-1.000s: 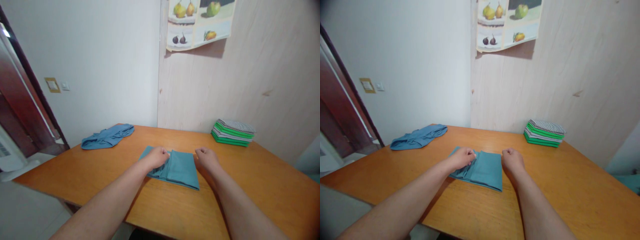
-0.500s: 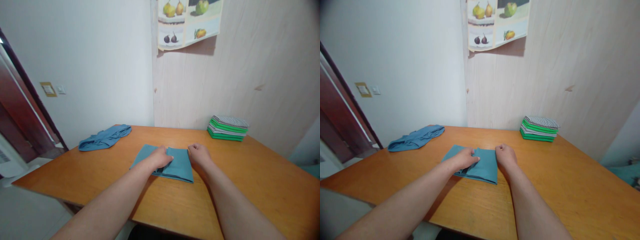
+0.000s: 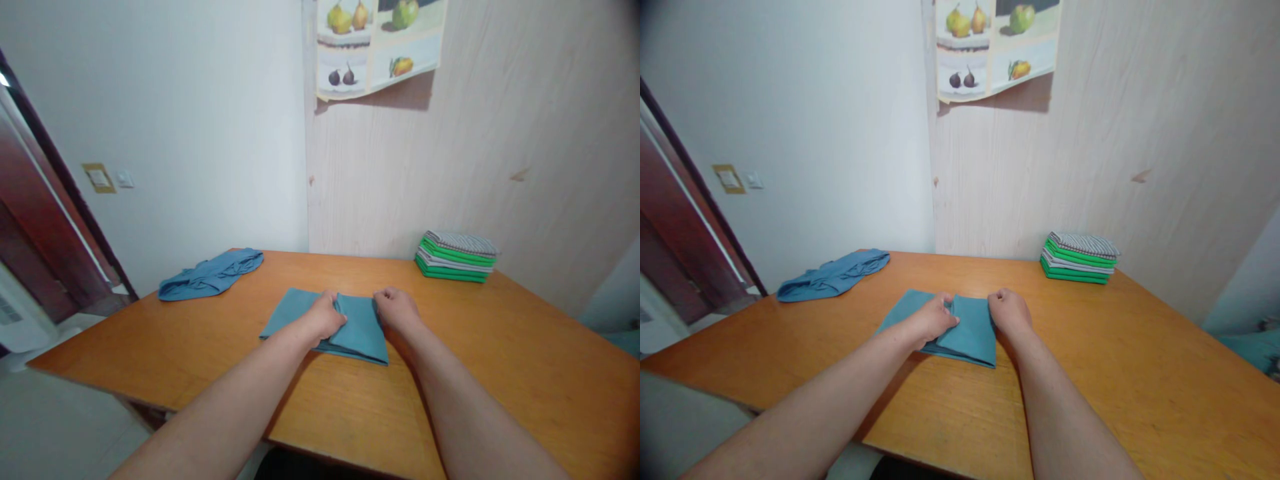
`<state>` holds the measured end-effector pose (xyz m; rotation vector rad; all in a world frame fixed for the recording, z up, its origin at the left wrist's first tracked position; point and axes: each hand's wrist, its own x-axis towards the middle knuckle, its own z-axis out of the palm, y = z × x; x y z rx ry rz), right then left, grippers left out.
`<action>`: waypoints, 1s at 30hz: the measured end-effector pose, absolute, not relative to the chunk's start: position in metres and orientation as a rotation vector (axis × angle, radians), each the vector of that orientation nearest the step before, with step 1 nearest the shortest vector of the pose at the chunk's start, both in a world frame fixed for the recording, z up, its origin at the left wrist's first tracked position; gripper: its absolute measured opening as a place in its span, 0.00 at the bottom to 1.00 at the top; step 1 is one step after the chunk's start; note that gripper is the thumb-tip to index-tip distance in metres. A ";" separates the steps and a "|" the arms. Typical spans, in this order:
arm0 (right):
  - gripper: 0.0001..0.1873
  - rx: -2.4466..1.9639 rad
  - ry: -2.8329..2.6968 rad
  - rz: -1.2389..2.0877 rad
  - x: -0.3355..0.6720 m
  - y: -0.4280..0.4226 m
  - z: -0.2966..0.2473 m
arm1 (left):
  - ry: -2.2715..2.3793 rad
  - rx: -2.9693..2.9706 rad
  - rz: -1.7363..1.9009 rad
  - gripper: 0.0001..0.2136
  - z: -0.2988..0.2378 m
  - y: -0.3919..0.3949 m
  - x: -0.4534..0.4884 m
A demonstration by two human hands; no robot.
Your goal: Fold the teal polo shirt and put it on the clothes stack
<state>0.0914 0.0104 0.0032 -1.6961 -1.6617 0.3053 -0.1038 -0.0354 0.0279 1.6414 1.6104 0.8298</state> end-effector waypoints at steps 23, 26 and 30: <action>0.35 -1.412 -2.475 0.387 0.031 -0.026 0.001 | 1.637 1.885 0.849 0.10 0.036 -0.034 -0.131; 0.42 -1.490 -2.560 0.393 0.028 -0.030 0.005 | 1.680 1.953 0.969 0.07 0.047 -0.032 -0.154; 0.45 -1.520 -2.600 0.387 0.026 -0.031 0.006 | 1.691 2.037 1.025 0.04 0.051 -0.030 -0.177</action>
